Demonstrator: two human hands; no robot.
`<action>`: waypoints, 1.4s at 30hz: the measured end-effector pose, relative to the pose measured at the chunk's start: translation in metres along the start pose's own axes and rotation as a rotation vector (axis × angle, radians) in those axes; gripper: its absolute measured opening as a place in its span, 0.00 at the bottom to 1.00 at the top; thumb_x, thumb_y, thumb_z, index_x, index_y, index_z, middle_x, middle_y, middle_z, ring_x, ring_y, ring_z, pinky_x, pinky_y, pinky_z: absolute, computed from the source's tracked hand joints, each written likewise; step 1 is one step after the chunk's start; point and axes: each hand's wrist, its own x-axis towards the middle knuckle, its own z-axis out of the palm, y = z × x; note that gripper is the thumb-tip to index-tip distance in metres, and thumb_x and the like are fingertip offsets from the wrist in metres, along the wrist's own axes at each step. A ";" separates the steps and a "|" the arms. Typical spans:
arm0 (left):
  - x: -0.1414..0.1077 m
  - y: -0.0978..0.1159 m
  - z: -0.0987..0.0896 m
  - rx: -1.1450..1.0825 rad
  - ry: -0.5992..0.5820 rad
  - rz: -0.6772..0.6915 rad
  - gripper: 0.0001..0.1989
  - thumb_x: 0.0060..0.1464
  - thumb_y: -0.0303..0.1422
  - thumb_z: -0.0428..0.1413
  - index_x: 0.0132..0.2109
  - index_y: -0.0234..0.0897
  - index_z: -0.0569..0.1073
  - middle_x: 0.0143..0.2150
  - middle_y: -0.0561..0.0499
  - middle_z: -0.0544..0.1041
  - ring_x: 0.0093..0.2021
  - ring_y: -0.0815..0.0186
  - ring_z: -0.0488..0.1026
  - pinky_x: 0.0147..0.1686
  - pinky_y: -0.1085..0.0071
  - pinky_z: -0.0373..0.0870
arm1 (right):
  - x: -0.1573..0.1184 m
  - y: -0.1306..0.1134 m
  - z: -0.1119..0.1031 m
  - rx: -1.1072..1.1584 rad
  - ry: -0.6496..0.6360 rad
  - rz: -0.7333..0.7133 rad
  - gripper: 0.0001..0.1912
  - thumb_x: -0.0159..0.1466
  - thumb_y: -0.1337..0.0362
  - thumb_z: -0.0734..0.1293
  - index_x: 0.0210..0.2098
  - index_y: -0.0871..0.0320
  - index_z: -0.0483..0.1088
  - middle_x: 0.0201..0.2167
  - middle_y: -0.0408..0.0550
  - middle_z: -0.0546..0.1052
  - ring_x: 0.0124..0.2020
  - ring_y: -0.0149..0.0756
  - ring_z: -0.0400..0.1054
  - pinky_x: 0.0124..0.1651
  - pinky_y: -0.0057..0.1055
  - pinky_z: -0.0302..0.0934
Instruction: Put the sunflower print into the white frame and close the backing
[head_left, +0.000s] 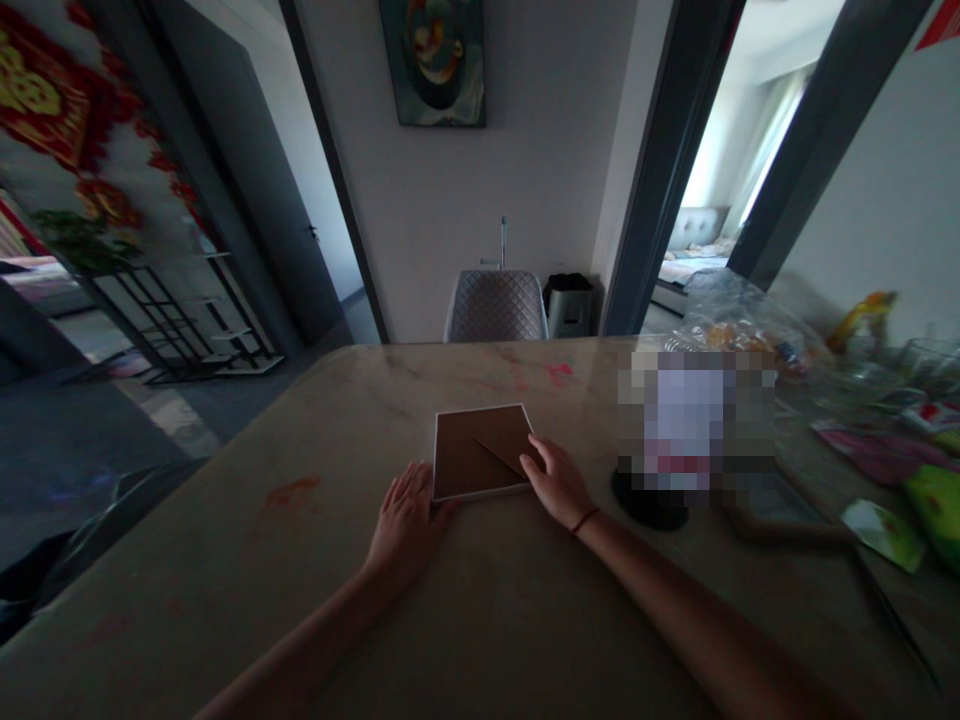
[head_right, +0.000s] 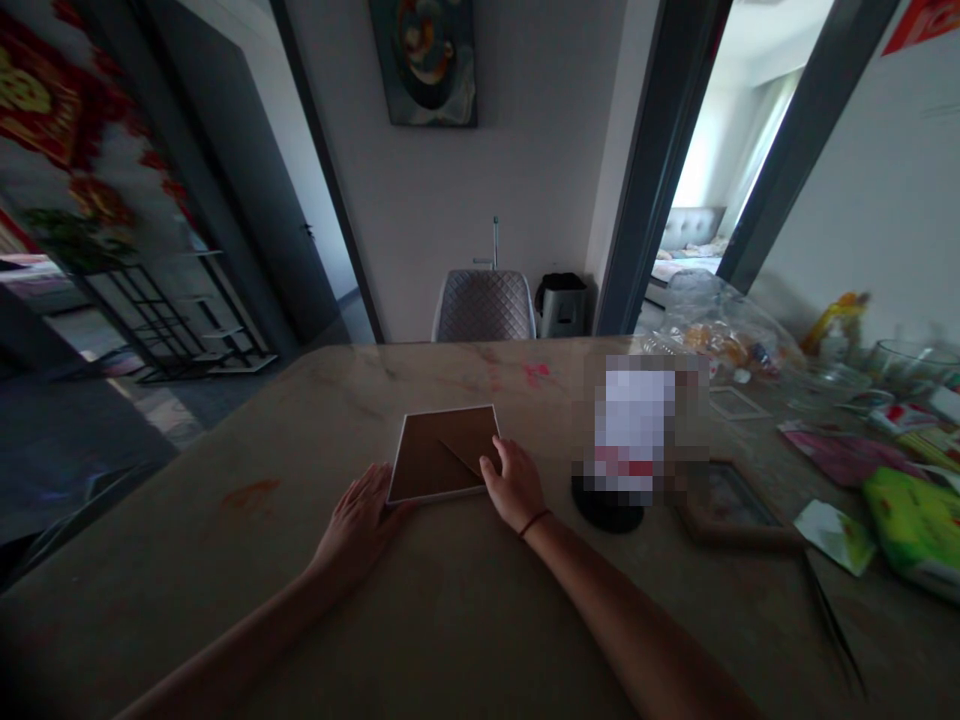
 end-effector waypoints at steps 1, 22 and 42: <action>0.000 0.000 0.001 0.012 0.001 0.007 0.35 0.54 0.49 0.41 0.59 0.25 0.58 0.61 0.34 0.59 0.62 0.53 0.51 0.59 0.55 0.49 | -0.001 0.001 0.001 -0.039 -0.009 -0.023 0.21 0.57 0.56 0.61 0.47 0.59 0.68 0.50 0.55 0.70 0.55 0.45 0.59 0.58 0.45 0.49; -0.001 0.002 -0.002 -0.141 -0.025 0.103 0.27 0.55 0.46 0.43 0.58 0.36 0.61 0.59 0.43 0.63 0.60 0.58 0.58 0.58 0.56 0.51 | 0.003 -0.013 -0.008 -0.356 -0.093 -0.248 0.18 0.56 0.60 0.62 0.45 0.57 0.68 0.39 0.55 0.71 0.45 0.47 0.62 0.49 0.46 0.57; 0.000 0.002 -0.005 -0.187 -0.021 0.043 0.29 0.54 0.49 0.44 0.57 0.37 0.62 0.59 0.43 0.63 0.60 0.57 0.58 0.58 0.56 0.49 | 0.003 -0.004 -0.005 -0.242 -0.093 -0.256 0.16 0.61 0.58 0.60 0.46 0.52 0.71 0.43 0.54 0.69 0.47 0.43 0.62 0.49 0.42 0.59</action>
